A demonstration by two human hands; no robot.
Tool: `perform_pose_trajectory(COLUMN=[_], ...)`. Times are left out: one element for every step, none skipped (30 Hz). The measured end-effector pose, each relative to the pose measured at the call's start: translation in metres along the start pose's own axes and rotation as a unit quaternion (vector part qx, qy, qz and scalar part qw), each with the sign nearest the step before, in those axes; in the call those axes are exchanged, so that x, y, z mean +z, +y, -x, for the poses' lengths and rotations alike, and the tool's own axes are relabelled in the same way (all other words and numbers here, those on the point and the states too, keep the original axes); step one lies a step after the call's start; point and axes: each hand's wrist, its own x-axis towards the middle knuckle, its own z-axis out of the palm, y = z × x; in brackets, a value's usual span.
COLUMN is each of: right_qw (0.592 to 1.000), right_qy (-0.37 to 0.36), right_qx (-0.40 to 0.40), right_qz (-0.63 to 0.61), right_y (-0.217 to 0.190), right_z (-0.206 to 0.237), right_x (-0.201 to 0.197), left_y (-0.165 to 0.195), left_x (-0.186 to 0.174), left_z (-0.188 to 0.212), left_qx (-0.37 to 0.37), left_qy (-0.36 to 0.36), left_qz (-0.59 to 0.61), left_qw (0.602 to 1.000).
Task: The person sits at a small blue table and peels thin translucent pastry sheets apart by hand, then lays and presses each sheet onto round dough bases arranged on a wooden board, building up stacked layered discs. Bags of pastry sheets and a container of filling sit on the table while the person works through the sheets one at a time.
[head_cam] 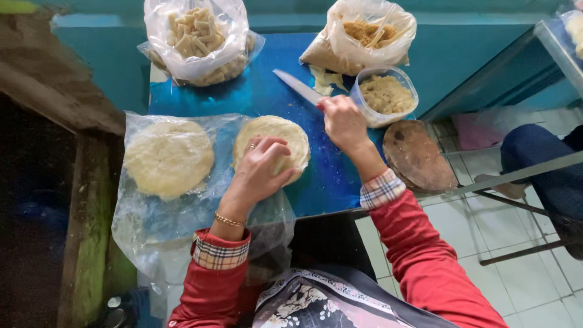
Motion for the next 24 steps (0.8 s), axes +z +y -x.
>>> perform_pose_trajectory(right_qw=[1.0, 0.999, 0.998, 0.995, 0.997, 0.997, 0.991, 0.983, 0.978, 0.972, 0.965, 0.971, 0.976, 0.981, 0.987, 0.991, 0.995, 0.997, 0.999, 1.0, 0.999, 0.997, 0.994, 0.992], right_qy=[-0.021, 0.01, 0.04, 0.07, 0.069, 0.066, 0.087, 0.107, 0.103, 0.099, 0.094, 0.08, 0.067, 0.052, 0.038, 0.027, 0.02, 0.018, 0.017, 0.014, 0.004, -0.008, -0.02, -0.032], right_qx=[-0.021, -0.036, -0.05, -0.065, -0.03, 0.007, 0.053, 0.097, 0.113, 0.129, 0.145, 0.143, 0.141, 0.139, 0.121, 0.103, 0.084, 0.065, 0.044, 0.021, 0.011, 0.004, -0.002, -0.021], right_qz=[-0.006, -0.001, 0.005, 0.01, 0.027, 0.046, 0.082, 0.117, 0.145, 0.172, 0.197, 0.174, 0.151, 0.128, 0.102, 0.076, 0.051, 0.031, 0.01, -0.012, -0.045, -0.078, -0.11, -0.121], right_y=[-0.006, -0.007, -0.006, -0.01, -0.004, 0.003, 0.009, 0.015, 0.023, 0.03, 0.035, 0.04, 0.048, 0.045, 0.039, 0.04, 0.036, 0.028, 0.017, 0.01, 0.009, 0.009, 0.009, 0.012], right_z=[-0.021, -0.03, -0.03, -0.019, -0.008, 0.008, 0.023, 0.034, 0.042, 0.05, 0.052, 0.048, 0.046, 0.042, 0.041, 0.032, 0.019, 0.009, 0.004, -0.003, -0.016, -0.024, -0.033, -0.046], right_x=[0.003, -0.002, -0.012, -0.022, -0.035, -0.05, -0.059, -0.062, -0.064, -0.066, -0.061, -0.057, -0.055, -0.054, -0.056, -0.054, -0.05, -0.047, -0.047, -0.047, -0.05, -0.054, -0.057, -0.056], left_y=[-0.016, -0.027, -0.037, -0.042, -0.05, -0.059, -0.069, -0.081, -0.092, -0.1, -0.111, -0.119, -0.125, -0.133, -0.139, -0.149, -0.158, -0.166, -0.173, -0.176, -0.175, -0.171, -0.167, -0.166], left_x=[-0.005, -0.008, -0.011, -0.015, -0.018, -0.021, -0.023, -0.024, -0.024, -0.026, -0.028, -0.029, -0.027, -0.034, -0.04, -0.042, -0.045, -0.051, -0.057, -0.064, -0.067, -0.07, -0.074, -0.076], left_z=[-0.008, -0.016, -0.027, -0.029, -0.034, -0.038, -0.043, -0.045, -0.047, -0.048, -0.053, -0.062, -0.067, -0.07, -0.074, -0.082, -0.088, -0.097, -0.107, -0.115, -0.123, -0.129, -0.133, -0.137], left_qx=[0.006, 0.006, 0.007, 0.006, 0.009, 0.013, 0.017, 0.02, 0.022, 0.023, 0.026, 0.028, 0.03, 0.022, 0.015, 0.01, 0.008, 0.01, 0.012, 0.014, 0.014, 0.013, 0.015, 0.017], left_qy=[0.004, 0.003, 0.002, 0.001, 0.004, 0.005, 0.008, 0.01, 0.011, 0.012, 0.014, 0.016, 0.019, 0.018, 0.018, 0.017, 0.012, 0.011, 0.013, 0.009, 0.004, -0.004, 0.0, 0.005], left_qz=[-0.005, -0.011, -0.017, -0.022, -0.024, -0.024, -0.024, -0.022, -0.02, -0.019, -0.014, -0.009, -0.004, -0.01, -0.015, -0.021, -0.011, -0.005, -0.001, -0.004, -0.009, -0.012, -0.027, -0.041], left_qw=[1.0, 1.0, 1.0, 1.0, 1.0, 1.0, 1.0, 1.0, 1.0, 0.999, 0.999, 0.999, 0.999, 1.0, 1.0, 1.0, 1.0, 1.0, 1.0, 1.0, 1.0, 1.0, 1.0, 0.999])
